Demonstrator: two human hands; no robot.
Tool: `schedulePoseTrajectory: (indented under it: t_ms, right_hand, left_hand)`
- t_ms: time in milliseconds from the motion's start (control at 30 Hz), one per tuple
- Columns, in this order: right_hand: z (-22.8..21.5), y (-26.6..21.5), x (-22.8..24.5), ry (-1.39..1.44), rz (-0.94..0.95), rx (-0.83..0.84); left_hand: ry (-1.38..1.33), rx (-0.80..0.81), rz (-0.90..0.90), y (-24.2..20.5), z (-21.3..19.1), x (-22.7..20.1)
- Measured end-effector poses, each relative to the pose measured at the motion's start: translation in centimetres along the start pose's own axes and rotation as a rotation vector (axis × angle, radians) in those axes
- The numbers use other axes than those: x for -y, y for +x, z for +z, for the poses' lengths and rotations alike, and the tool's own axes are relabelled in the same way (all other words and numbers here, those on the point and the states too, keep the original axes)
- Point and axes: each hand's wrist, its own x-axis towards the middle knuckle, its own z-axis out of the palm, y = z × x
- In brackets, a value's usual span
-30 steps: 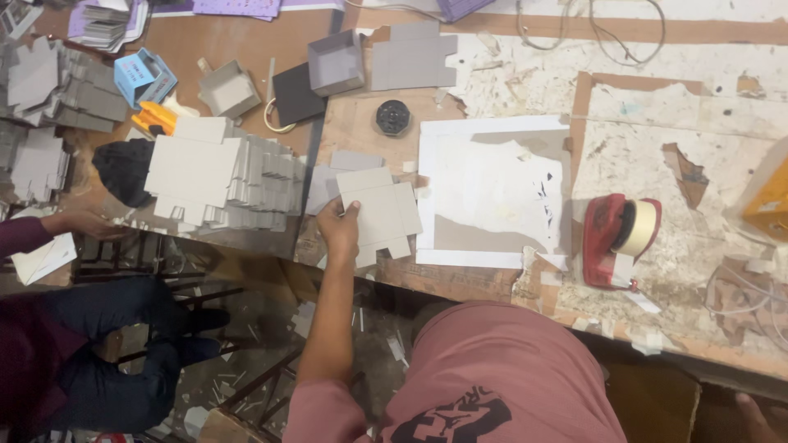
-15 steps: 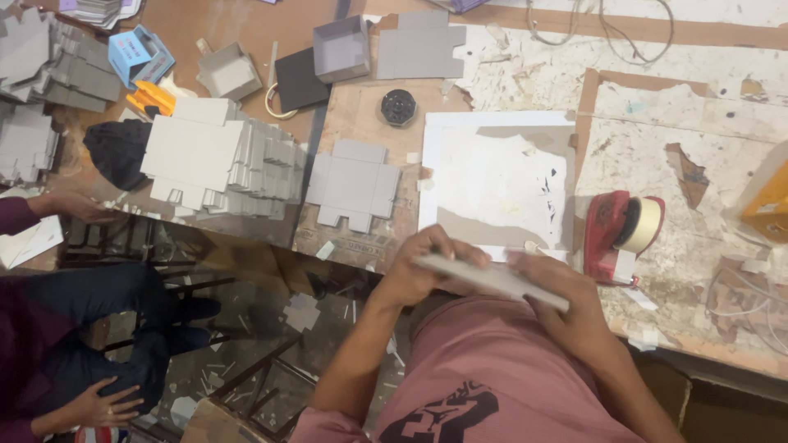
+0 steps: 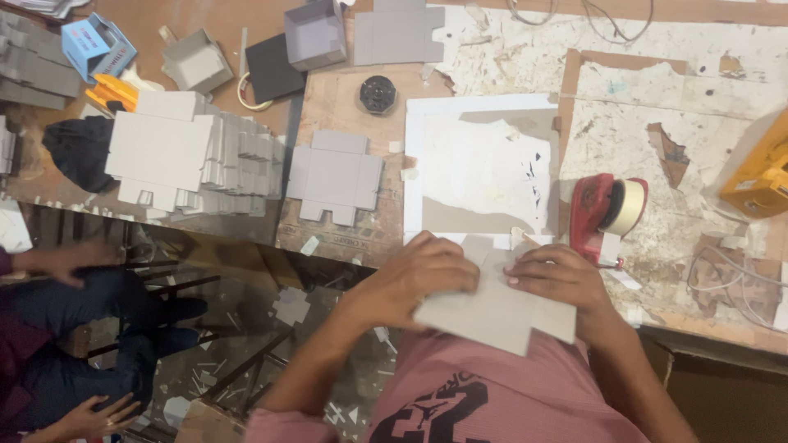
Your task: The person folds flat cardboard pieces into small boxes and secures the edges with adhesive tape from a dispenser. They repeatedly pick up a piece, fold it, apply tape, and place the finished box aside.
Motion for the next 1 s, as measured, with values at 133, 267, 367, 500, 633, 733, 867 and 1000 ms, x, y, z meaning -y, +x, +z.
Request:
schedulePoseTrajectory:
  t_ms: [133, 267, 367, 500, 633, 733, 867, 1000]
  right_hand:
    - [0.9, -2.4, -2.8, 0.548, 0.103, 0.121]
    - [4.0, -4.0, -5.5, 0.744, 0.324, 0.077]
    - [5.0, -4.5, -6.4, 0.746, 0.712, -0.022]
    - [5.6, -3.0, -6.9, 0.956, 0.779, -0.146]
    - [5.1, -1.7, -7.3, 1.05, 0.841, -0.137]
    - [5.0, -1.5, -7.8, 1.106, 0.912, -0.121]
    - [5.7, -0.5, -8.6, 1.313, 0.955, -0.273]
    - [6.2, 0.4, -8.8, 1.323, 0.866, -0.466]
  left_hand:
    - [-0.078, 0.201, 0.075, 0.5, -0.1, -0.4]
    - [-0.464, 0.315, 0.052, 1.7, 0.5, 1.4]
    - [-0.775, 0.157, -0.118, 1.7, -0.1, 3.7]
    - [-1.084, -0.207, -0.36, 1.2, 0.1, 6.2]
    - [-1.188, -0.387, -0.445, 0.7, 1.3, 7.7]
    - [-1.287, -0.427, -0.476, 0.4, 2.0, 7.8]
    - [-1.304, -0.493, -0.485, 0.6, 2.3, 7.4]
    - [-1.293, -0.613, -0.543, 1.4, 3.0, 7.6]
